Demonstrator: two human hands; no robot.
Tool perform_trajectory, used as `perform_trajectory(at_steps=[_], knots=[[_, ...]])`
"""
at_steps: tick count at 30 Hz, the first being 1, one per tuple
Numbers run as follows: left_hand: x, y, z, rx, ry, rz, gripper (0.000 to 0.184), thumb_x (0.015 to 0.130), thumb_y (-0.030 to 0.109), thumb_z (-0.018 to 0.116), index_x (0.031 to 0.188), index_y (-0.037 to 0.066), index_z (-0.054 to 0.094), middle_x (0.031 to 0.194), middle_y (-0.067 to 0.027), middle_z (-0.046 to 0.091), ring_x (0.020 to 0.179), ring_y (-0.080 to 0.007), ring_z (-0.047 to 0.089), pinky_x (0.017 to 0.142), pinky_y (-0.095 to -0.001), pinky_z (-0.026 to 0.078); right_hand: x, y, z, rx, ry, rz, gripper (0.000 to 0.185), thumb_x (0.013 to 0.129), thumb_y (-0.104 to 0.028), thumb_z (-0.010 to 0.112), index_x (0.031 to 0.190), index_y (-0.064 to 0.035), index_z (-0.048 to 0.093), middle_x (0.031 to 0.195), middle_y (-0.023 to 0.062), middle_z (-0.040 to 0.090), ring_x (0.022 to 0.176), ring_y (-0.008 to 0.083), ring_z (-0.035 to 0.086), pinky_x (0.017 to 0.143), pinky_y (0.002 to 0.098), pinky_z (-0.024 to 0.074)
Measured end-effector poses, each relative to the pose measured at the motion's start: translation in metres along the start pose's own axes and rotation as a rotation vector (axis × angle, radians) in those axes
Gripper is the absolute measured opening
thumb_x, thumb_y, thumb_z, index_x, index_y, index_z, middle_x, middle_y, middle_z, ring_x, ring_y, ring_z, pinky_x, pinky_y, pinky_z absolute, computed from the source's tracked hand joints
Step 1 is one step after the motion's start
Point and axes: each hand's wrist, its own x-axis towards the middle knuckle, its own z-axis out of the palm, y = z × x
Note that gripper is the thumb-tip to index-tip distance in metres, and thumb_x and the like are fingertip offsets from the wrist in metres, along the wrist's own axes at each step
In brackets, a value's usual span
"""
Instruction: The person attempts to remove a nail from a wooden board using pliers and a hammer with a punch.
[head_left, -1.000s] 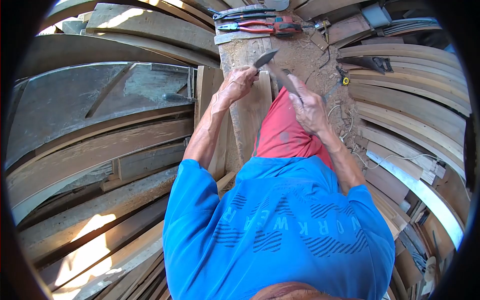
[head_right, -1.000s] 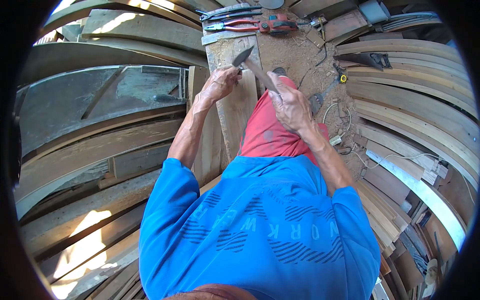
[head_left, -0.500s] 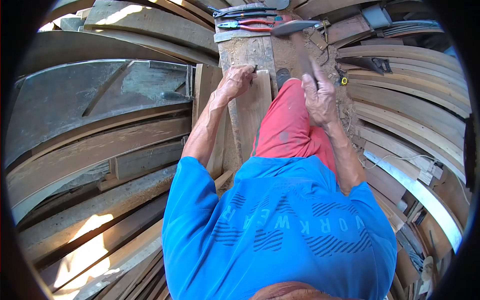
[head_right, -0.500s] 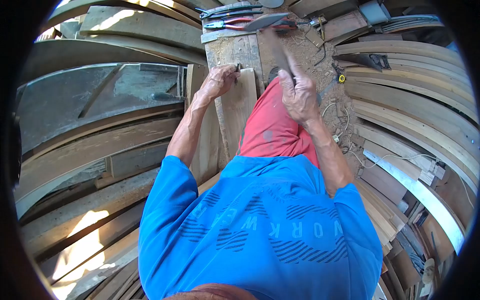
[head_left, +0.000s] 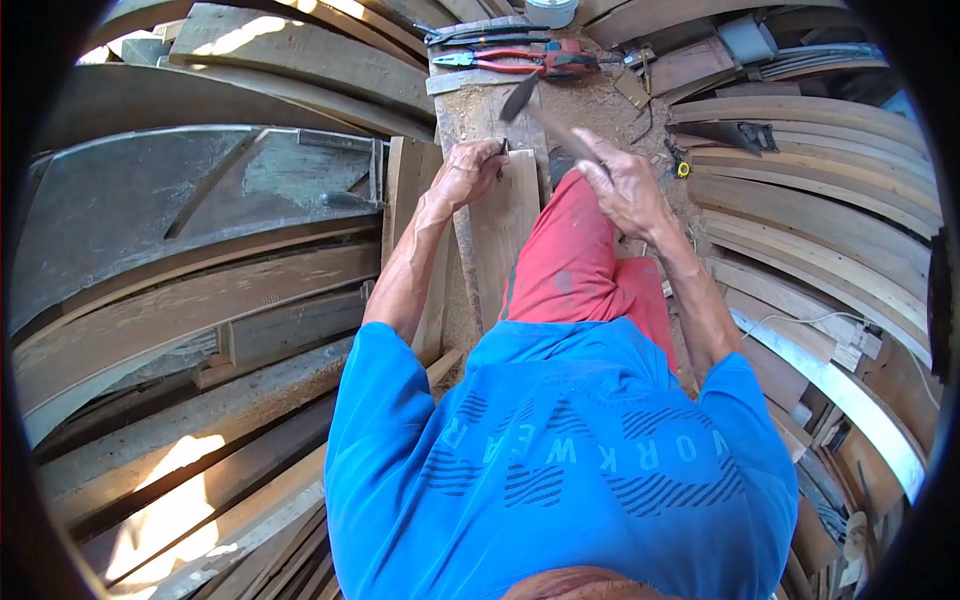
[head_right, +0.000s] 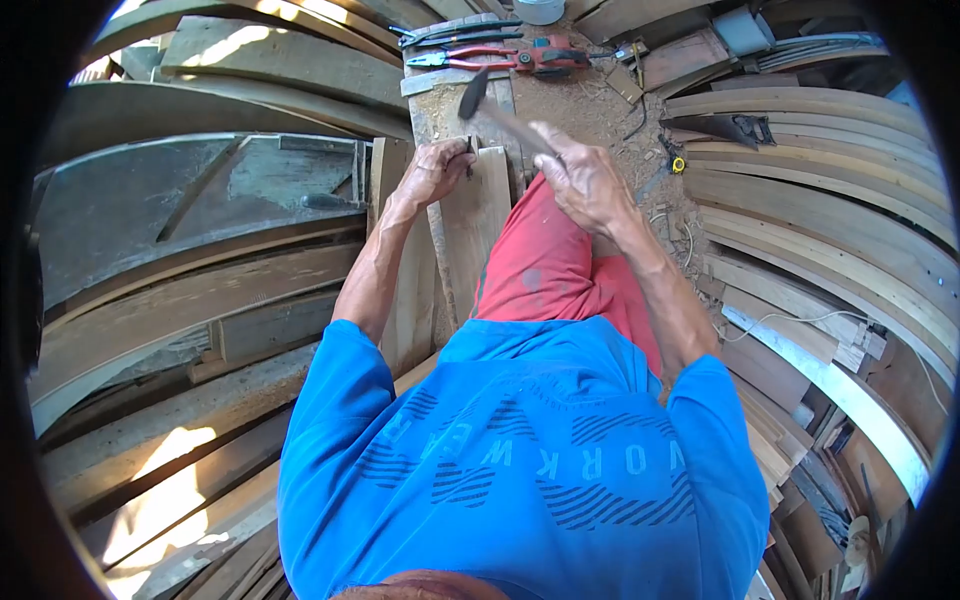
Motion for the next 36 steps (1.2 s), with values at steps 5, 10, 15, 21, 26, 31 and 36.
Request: perform_trajectory(at_steps=[5,10,15,21,26,31,36], knots=[[0.004,0.006,0.015,-0.058,0.168,-0.145,0.018,0.096,0.015,0.071,0.087,0.001,0.065,0.078,-0.0224,0.068,0.074,-0.0424,0.069,0.066,-0.0481,0.052,-0.004,-0.002,0.018,0.201,0.138,0.106,0.051,0.108,-0.023,0.06,0.152,0.0006,0.053,0.112,0.0208,0.074,0.103,0.0282,0.073,0.092,0.039,0.0566],[0.006,-0.037,0.03,-0.162,0.248,-0.41,0.023,0.101,0.022,0.071,0.093,0.001,0.073,0.072,-0.0094,0.073,0.065,-0.0151,0.071,0.062,-0.0349,0.058,-0.024,0.008,0.022,0.364,0.068,0.23,0.052,0.11,-0.025,0.06,0.157,-0.0042,0.052,0.085,0.0006,0.061,0.073,0.0082,0.056,0.069,0.0288,0.0517],[-0.002,-0.013,0.007,-0.175,0.217,-0.611,0.028,0.1,0.026,0.07,0.093,-0.001,0.073,0.075,-0.0137,0.076,0.063,-0.0193,0.074,0.069,-0.0368,0.061,-0.034,0.018,0.02,0.483,0.073,0.272,0.055,0.11,-0.029,0.061,0.159,-0.0072,0.05,0.082,-0.0041,0.058,0.067,0.0037,0.051,0.06,0.0236,0.0466],[-0.025,0.002,0.011,-0.427,0.324,-0.572,0.017,0.099,0.013,0.073,0.094,-0.003,0.071,0.081,-0.012,0.076,0.07,-0.0161,0.075,0.069,-0.0316,0.064,-0.045,0.021,0.025,0.512,0.094,0.305,0.055,0.11,-0.029,0.061,0.159,-0.0072,0.049,0.083,-0.004,0.058,0.067,0.0031,0.051,0.059,0.0229,0.0467],[-0.01,0.001,0.012,-0.303,0.227,-0.366,0.007,0.1,0.006,0.072,0.103,0.0,0.073,0.085,-0.0063,0.076,0.079,-0.0107,0.072,0.074,-0.0303,0.063,-0.047,0.007,0.021,0.511,0.099,0.28,0.055,0.11,-0.028,0.061,0.159,-0.0065,0.049,0.083,-0.0038,0.058,0.067,0.0037,0.052,0.06,0.0235,0.0473],[0.003,-0.011,0.008,-0.31,0.051,-0.337,0.007,0.099,0.006,0.071,0.103,0.002,0.075,0.081,-0.008,0.075,0.075,-0.0133,0.072,0.071,-0.0329,0.06,-0.045,-0.007,0.011,0.485,0.124,0.258,0.055,0.11,-0.027,0.06,0.16,-0.0059,0.048,0.083,-0.0039,0.057,0.07,0.0041,0.052,0.061,0.0236,0.0473],[0.009,-0.005,0.002,-0.19,-0.012,-0.269,0.009,0.099,0.008,0.072,0.104,0.002,0.075,0.079,-0.0076,0.075,0.075,-0.0124,0.072,0.069,-0.0336,0.059,-0.041,-0.014,0.006,0.466,0.132,0.207,0.056,0.11,-0.027,0.06,0.16,-0.0055,0.047,0.084,-0.0039,0.056,0.072,0.0041,0.051,0.064,0.0239,0.0471]])
